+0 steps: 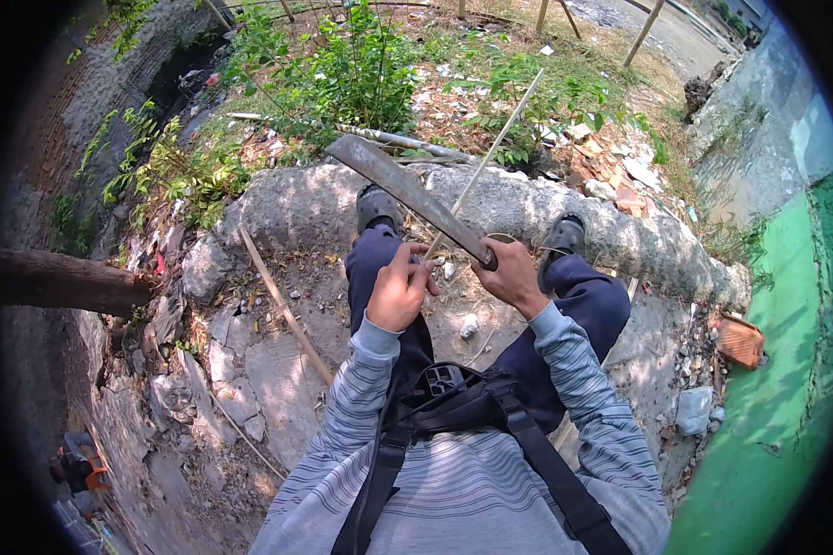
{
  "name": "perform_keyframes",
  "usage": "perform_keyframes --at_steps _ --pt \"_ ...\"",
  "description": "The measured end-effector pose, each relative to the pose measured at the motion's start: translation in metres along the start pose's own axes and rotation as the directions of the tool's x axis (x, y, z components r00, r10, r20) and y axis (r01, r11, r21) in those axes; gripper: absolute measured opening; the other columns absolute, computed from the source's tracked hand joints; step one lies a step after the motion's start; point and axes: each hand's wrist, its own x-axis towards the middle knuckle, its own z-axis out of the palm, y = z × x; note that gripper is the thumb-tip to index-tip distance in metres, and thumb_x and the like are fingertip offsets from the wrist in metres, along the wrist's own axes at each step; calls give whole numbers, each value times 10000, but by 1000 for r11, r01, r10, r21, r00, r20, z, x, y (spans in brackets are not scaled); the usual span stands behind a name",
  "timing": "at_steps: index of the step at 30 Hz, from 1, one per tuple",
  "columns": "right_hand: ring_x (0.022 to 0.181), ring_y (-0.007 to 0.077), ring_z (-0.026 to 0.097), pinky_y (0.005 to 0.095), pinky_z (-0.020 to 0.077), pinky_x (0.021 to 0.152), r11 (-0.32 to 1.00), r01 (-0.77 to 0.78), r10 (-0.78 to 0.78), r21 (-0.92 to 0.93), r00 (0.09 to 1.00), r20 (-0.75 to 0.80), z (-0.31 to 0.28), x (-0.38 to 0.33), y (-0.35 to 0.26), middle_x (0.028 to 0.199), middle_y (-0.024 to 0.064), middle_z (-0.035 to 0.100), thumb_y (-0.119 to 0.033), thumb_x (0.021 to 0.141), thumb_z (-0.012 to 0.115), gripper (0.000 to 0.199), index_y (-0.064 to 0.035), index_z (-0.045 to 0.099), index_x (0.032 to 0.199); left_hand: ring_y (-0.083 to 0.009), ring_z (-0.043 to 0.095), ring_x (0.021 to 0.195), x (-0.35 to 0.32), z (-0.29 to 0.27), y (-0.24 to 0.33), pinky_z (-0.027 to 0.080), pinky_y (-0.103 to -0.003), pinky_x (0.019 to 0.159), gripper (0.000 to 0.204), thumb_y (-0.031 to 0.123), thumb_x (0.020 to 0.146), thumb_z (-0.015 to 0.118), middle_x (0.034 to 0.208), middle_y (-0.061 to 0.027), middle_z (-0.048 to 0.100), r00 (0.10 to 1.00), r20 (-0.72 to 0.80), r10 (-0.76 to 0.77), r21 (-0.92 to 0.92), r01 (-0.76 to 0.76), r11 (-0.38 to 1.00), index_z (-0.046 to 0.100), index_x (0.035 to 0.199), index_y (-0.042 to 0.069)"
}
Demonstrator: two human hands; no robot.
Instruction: The person scrapes a thin bamboo stick with a knife, bends the stick by hand, and then trims and shapes another bamboo piece using the knife.
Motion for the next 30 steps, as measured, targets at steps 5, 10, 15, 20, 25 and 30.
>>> perform_keyframes --at_steps 5,10,15,20,25,30 --pt "652 400 672 486 524 605 1000 -8 8 29 1000 2 4 -1 0 674 178 658 -271 796 744 232 -70 678 889 -88 624 617 12 5 -9 518 -234 624 255 107 1051 513 875 -99 714 990 139 -35 -239 68 969 507 1267 -30" --pt "666 398 680 491 541 619 1000 11 -11 11 1000 12 2 -4 3 698 170 676 -291 791 759 251 -84 679 908 -60 556 644 12 6 19 472 -225 589 232 129 1064 500 863 -79 695 936 251 -248 -214 303 929 521 1240 -23" --pt "667 397 673 478 526 618 999 48 -47 -8 998 35 3 -9 3 696 170 666 -269 789 754 243 -86 691 934 -75 555 638 11 24 0 431 -283 574 205 145 1043 528 710 -48 632 988 131 -85 -194 110 975 625 1103 -26" --pt "679 386 689 496 547 634 996 38 -34 -75 998 52 -1 -12 5 707 156 684 -322 774 770 270 -121 690 935 -92 530 619 10 29 0 419 -292 576 232 158 1042 518 680 -45 577 971 158 -177 -178 205 963 652 1002 -28" --pt "662 386 689 493 547 617 996 50 -48 -70 998 31 -6 -7 2 679 163 673 -289 769 740 224 -120 699 911 -113 516 592 6 41 -6 421 -311 572 231 166 1031 524 659 -42 559 996 31 -81 -120 84 989 649 972 -19" --pt "646 389 686 493 549 613 993 30 -28 -113 1000 12 -4 -4 0 661 168 665 -285 769 718 197 -127 709 885 -180 519 536 3 39 16 415 -369 552 209 153 1016 530 620 -113 535 998 -47 -31 22 32 999 632 947 -16"
